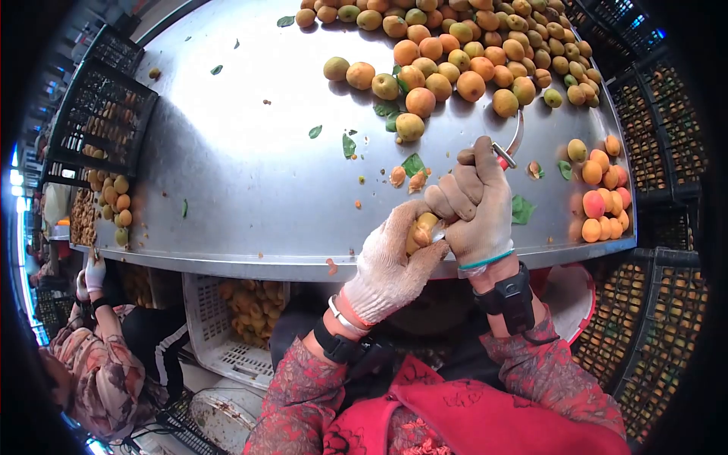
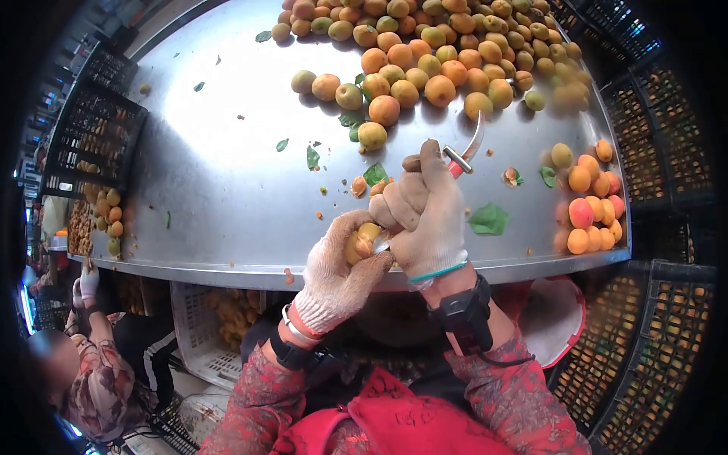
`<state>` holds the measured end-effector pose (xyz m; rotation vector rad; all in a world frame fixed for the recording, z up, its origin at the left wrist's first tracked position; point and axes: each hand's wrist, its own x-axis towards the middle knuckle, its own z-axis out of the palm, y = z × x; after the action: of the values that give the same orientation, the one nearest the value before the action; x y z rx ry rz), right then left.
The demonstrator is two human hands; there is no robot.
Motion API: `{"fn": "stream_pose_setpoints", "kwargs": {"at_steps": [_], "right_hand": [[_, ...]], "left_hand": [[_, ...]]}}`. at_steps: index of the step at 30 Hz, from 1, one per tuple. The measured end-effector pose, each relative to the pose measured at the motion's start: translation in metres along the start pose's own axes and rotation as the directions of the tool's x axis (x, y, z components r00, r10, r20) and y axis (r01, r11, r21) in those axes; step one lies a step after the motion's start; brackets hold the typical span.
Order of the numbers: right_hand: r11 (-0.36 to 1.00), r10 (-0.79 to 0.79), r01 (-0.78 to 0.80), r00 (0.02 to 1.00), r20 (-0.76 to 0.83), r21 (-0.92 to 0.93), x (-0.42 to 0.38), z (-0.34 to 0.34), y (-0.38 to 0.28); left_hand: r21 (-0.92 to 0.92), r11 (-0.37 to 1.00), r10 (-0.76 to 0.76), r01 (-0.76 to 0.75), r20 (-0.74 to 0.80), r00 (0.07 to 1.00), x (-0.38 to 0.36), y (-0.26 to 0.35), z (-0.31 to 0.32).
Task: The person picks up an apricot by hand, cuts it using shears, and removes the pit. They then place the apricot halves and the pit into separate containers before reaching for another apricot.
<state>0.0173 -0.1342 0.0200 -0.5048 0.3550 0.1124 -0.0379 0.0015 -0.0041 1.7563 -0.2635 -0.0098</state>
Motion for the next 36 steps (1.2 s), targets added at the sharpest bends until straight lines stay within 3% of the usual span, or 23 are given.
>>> {"fn": "stream_pose_setpoints", "kwargs": {"at_steps": [14, 16, 17, 18, 19, 21, 22, 23, 24, 26, 28, 30, 32, 36], "right_hand": [[0.999, 0.015, -0.013, 0.999, -0.045, 0.043, -0.001, 0.001, 0.002], [0.997, 0.004, -0.002, 1.000, -0.028, 0.071, -0.001, 0.004, -0.003], [0.995, -0.007, 0.008, 1.000, -0.010, 0.100, 0.000, 0.006, -0.006], [0.995, -0.007, 0.007, 1.000, -0.002, 0.099, 0.001, 0.004, -0.011], [0.998, -0.052, 0.053, 0.997, 0.060, -0.026, 0.002, -0.001, -0.019], [0.963, -0.068, 0.110, 0.983, 0.170, -0.247, 0.003, -0.011, -0.021], [0.962, -0.059, 0.106, 0.980, 0.189, -0.250, -0.002, -0.012, -0.019], [0.861, -0.021, 0.145, 0.968, 0.250, -0.487, -0.009, -0.013, -0.016], [0.700, 0.027, 0.197, 0.953, 0.301, -0.686, -0.015, -0.013, -0.013], [0.545, -0.036, 0.281, 0.949, 0.313, -0.790, -0.025, -0.004, 0.005], [0.555, 0.000, 0.252, 0.953, 0.303, -0.793, -0.028, 0.000, 0.008], [0.576, 0.050, 0.180, 0.966, 0.254, -0.797, -0.031, 0.002, 0.009], [0.574, 0.052, 0.179, 0.966, 0.254, -0.799, -0.030, 0.001, 0.012], [0.544, 0.002, 0.214, 0.967, 0.257, -0.811, -0.030, -0.004, 0.015]], "left_hand": [[0.072, 0.991, 0.114, -0.109, -0.063, 0.992, -0.001, 0.001, 0.004], [-0.067, 0.997, -0.025, 0.024, -0.011, 1.000, 0.001, 0.008, 0.000], [-0.065, 0.998, -0.020, 0.019, -0.013, 1.000, 0.001, 0.011, -0.001], [-0.192, 0.965, -0.173, 0.178, 0.042, 0.984, 0.002, 0.014, -0.003], [-0.307, 0.892, -0.311, 0.331, 0.113, 0.944, 0.003, 0.015, -0.004], [-0.329, 0.884, -0.320, 0.331, 0.091, 0.943, 0.005, 0.018, -0.008], [-0.349, 0.874, -0.333, 0.338, 0.076, 0.940, 0.006, 0.019, -0.011], [-0.350, 0.878, -0.328, 0.325, 0.054, 0.943, 0.007, 0.020, -0.014], [-0.282, 0.933, -0.242, 0.224, -0.027, 0.970, 0.008, 0.020, -0.015], [-0.202, 0.972, -0.144, 0.118, -0.116, 0.983, 0.009, 0.015, -0.019], [0.159, 0.984, 0.102, -0.077, -0.158, 0.982, 0.010, 0.002, -0.025], [0.262, 0.956, 0.189, -0.136, -0.190, 0.963, 0.012, -0.004, -0.028], [0.488, 0.841, 0.330, -0.233, -0.122, 0.936, 0.013, -0.006, -0.033], [0.424, 0.874, 0.330, -0.235, -0.163, 0.930, 0.011, -0.012, -0.026]]}}
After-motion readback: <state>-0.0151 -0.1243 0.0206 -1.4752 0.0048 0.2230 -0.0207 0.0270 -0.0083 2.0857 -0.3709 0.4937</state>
